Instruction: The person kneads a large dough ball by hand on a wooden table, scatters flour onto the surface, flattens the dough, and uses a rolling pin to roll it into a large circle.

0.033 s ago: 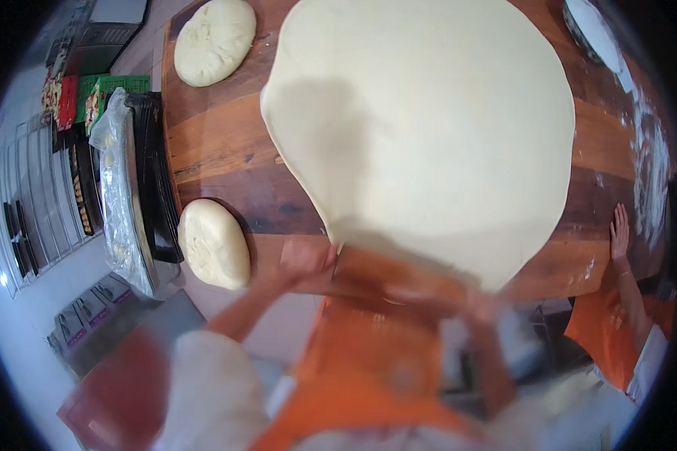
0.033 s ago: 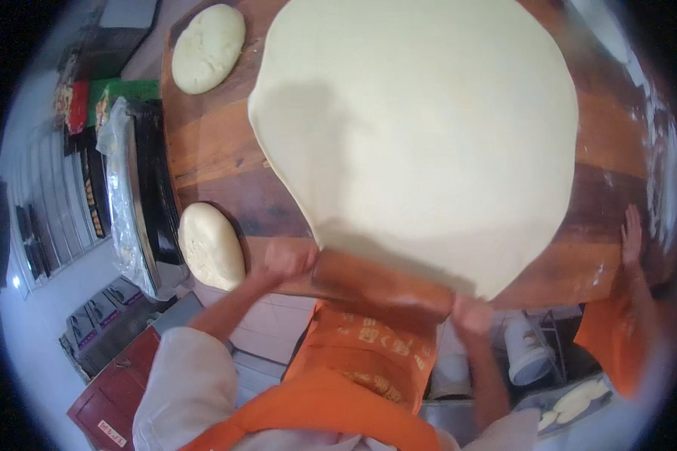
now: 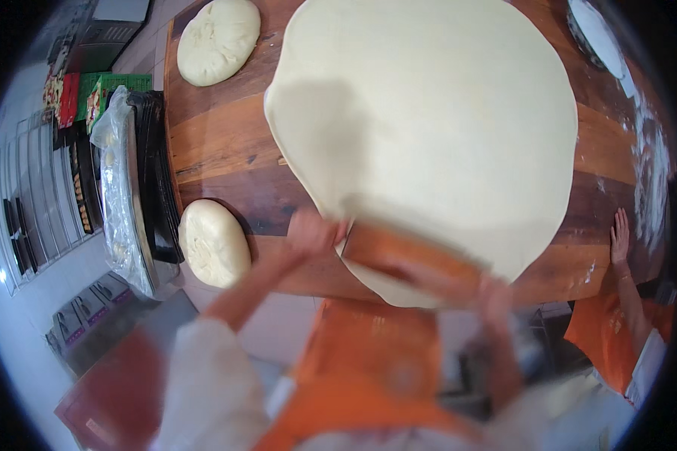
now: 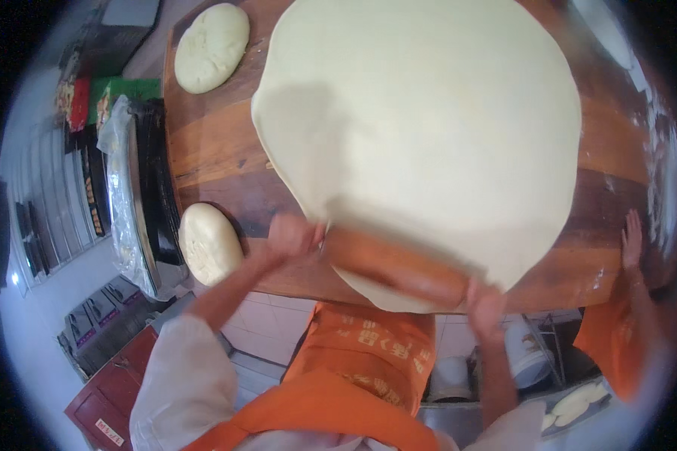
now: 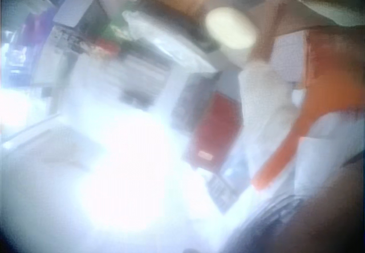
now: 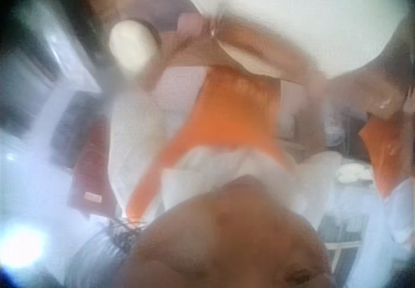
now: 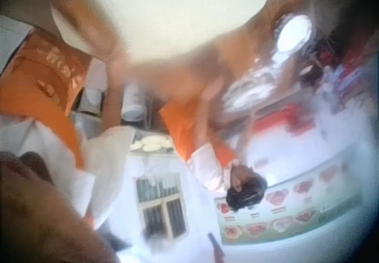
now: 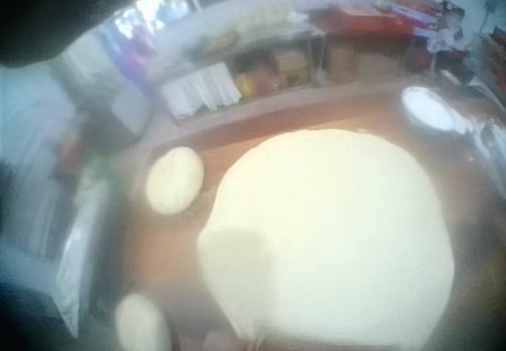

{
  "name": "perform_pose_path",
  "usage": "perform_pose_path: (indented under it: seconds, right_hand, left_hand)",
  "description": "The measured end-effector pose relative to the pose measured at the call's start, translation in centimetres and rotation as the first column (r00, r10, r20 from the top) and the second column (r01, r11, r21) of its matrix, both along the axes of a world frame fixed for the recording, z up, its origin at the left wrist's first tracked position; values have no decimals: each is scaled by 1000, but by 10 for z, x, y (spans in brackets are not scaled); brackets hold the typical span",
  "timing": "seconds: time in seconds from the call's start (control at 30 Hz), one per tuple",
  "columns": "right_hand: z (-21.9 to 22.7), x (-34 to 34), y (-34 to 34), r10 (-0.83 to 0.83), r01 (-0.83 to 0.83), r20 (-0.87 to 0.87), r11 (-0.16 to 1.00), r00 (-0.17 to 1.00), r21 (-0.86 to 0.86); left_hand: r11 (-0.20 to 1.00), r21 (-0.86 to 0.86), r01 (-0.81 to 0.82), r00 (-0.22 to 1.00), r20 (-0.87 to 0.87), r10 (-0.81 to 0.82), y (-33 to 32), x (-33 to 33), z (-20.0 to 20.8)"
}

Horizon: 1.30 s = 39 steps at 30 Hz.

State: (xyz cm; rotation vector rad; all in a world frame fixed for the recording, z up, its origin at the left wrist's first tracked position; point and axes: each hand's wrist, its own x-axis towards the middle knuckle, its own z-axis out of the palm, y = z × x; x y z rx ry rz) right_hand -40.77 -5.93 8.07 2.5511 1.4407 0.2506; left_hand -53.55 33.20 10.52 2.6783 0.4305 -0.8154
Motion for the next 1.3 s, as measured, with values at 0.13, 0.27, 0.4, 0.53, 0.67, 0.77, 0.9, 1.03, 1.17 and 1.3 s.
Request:
perform_pose_path:
  seconds: [0.13, 0.27, 0.4, 0.53, 0.67, 0.77, 0.9, 1.03, 1.17, 1.3]
  right_hand:
    - [-29, 127, 73, -376, 500, -527, 859, 762, 111]
    - [-44, 96, 108, -456, 588, -537, 803, 710, 96]
    - [-77, -56, 56, -437, 487, -414, 873, 799, 19]
    - [-27, -135, 107, -423, 431, -686, 885, 592, -175]
    - [-16, -191, 124, -439, 330, -783, 890, 441, -314]
    - [-5, -183, 126, -333, 374, -876, 907, 349, -196]
    - [-31, -76, 120, -444, 358, -744, 888, 500, -290]
    - [-32, 93, 172, -395, 598, -633, 789, 666, 137]
    - [-23, 87, 212, -263, 465, -620, 865, 739, 187]
    - [-42, -19, 177, -284, 454, -648, 884, 707, 108]
  left_hand:
    - [975, 221, 25, 593, 782, -192, 92, 181, -48]
    - [979, 199, 50, 338, 919, -204, 113, 174, -86]
    - [978, 146, 149, 655, 726, -208, 109, 62, -71]
    - [977, 29, 210, 819, 540, -192, 117, -42, -47]
    - [981, 53, 187, 941, 276, -194, 122, -142, -36]
    - [987, 64, 149, 979, 132, -157, 123, -155, -19]
    - [975, 71, 212, 810, 545, -215, 146, -6, 8]
    - [945, 295, 140, 649, 693, -313, 194, 184, -47]
    - [924, 374, 82, 290, 878, -381, 223, 202, -85]
    - [950, 184, 250, 448, 848, -283, 222, 101, -97]
